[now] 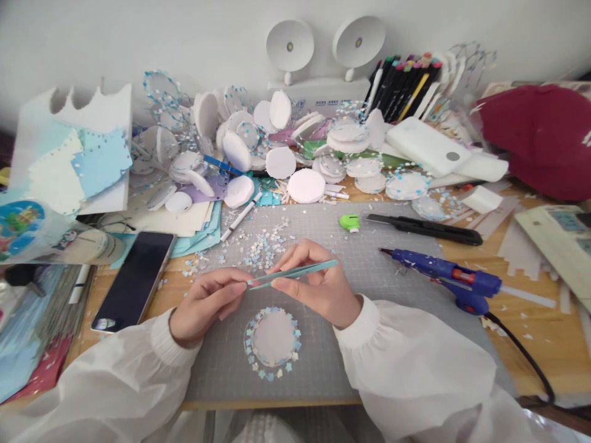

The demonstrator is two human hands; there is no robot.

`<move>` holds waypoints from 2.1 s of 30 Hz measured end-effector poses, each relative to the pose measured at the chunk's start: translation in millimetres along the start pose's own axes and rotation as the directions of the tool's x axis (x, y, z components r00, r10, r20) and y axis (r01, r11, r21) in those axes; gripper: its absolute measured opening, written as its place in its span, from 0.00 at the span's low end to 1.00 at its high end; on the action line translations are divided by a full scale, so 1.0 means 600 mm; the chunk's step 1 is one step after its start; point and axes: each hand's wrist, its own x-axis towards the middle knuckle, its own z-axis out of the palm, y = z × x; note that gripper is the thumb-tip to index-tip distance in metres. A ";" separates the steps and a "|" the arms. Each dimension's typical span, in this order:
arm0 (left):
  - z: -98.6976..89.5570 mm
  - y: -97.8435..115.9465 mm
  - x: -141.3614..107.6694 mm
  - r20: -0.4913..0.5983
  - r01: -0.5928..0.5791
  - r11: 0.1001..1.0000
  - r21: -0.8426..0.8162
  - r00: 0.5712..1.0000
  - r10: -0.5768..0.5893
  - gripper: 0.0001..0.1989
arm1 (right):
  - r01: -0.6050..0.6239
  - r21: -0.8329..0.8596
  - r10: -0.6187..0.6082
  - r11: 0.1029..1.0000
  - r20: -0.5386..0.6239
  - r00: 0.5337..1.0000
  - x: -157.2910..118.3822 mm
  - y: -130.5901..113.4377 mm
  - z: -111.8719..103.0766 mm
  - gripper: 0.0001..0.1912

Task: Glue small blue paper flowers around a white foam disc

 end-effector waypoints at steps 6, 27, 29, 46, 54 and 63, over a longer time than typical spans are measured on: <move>0.000 -0.002 -0.001 -0.009 0.009 1.000 0.004 1.000 -0.009 0.19 | -0.009 -0.034 0.010 0.999 0.025 1.000 0.000 0.001 0.002 0.10; 0.001 0.003 0.000 0.003 0.007 0.999 0.040 1.000 -0.007 0.19 | -0.025 -0.193 -0.023 0.981 -0.241 0.970 0.003 0.011 0.000 0.09; 0.001 0.004 0.001 -0.004 0.003 1.000 0.031 1.000 -0.003 0.18 | -0.033 -0.268 -0.055 0.963 -0.316 0.947 0.005 0.016 0.001 0.09; 0.001 0.000 0.005 -0.057 -0.034 0.995 -0.089 0.998 0.029 0.13 | 0.004 -0.613 -0.149 0.790 -0.186 0.971 0.004 0.043 -0.005 0.05; 0.001 0.002 0.004 -0.050 -0.026 0.994 -0.103 0.999 0.021 0.08 | 0.054 -0.596 -0.178 0.801 -0.151 0.972 0.002 0.038 -0.003 0.05; 0.000 0.000 0.003 -0.048 -0.015 0.993 -0.117 0.999 0.009 0.09 | 0.095 -0.519 -0.219 0.849 -0.182 0.959 0.002 0.030 0.001 0.08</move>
